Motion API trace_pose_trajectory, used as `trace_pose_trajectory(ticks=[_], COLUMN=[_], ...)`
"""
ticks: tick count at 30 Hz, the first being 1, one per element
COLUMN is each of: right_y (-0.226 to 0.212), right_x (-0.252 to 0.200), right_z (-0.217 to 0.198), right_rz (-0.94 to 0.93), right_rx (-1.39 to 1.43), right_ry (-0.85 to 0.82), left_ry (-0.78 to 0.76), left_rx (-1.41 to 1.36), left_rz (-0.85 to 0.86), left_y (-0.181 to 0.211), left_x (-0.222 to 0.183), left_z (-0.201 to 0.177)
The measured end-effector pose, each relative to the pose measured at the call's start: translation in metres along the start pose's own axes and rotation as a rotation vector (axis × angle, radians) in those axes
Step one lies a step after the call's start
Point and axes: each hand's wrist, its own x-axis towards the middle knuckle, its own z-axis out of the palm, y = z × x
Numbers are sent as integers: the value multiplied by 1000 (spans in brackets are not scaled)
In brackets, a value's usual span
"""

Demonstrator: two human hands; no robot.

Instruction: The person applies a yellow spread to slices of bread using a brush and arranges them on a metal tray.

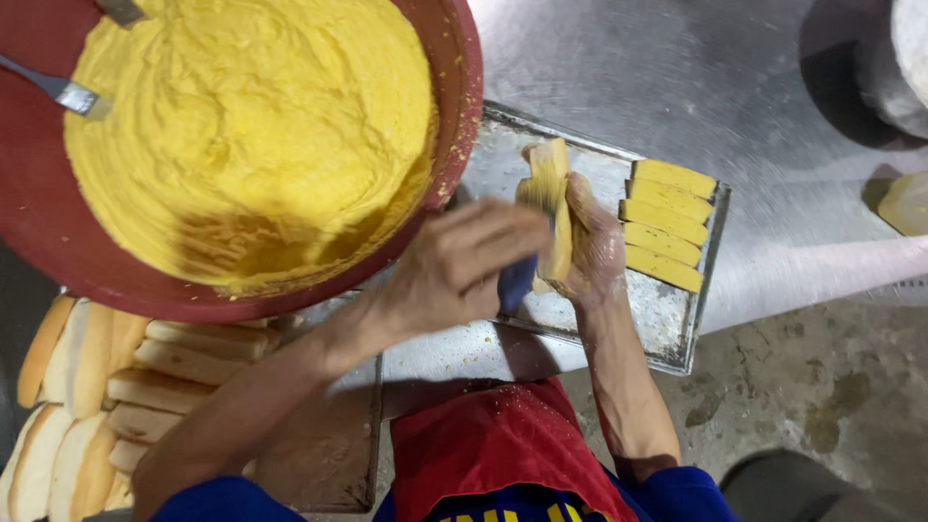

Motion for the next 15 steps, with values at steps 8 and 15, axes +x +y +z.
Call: trace_pose_trajectory(ticks=[8,15], right_y=[7,2], right_x=[-12,-5], right_z=[13,7], right_rz=[19,-80], right_rx=[-140,32], right_ry=[38,-117], left_ry=[177,22], left_rx=[-260,-103], left_rz=[-304,-139], left_y=[-31,17], left_x=[23,3], left_z=[-31,-6])
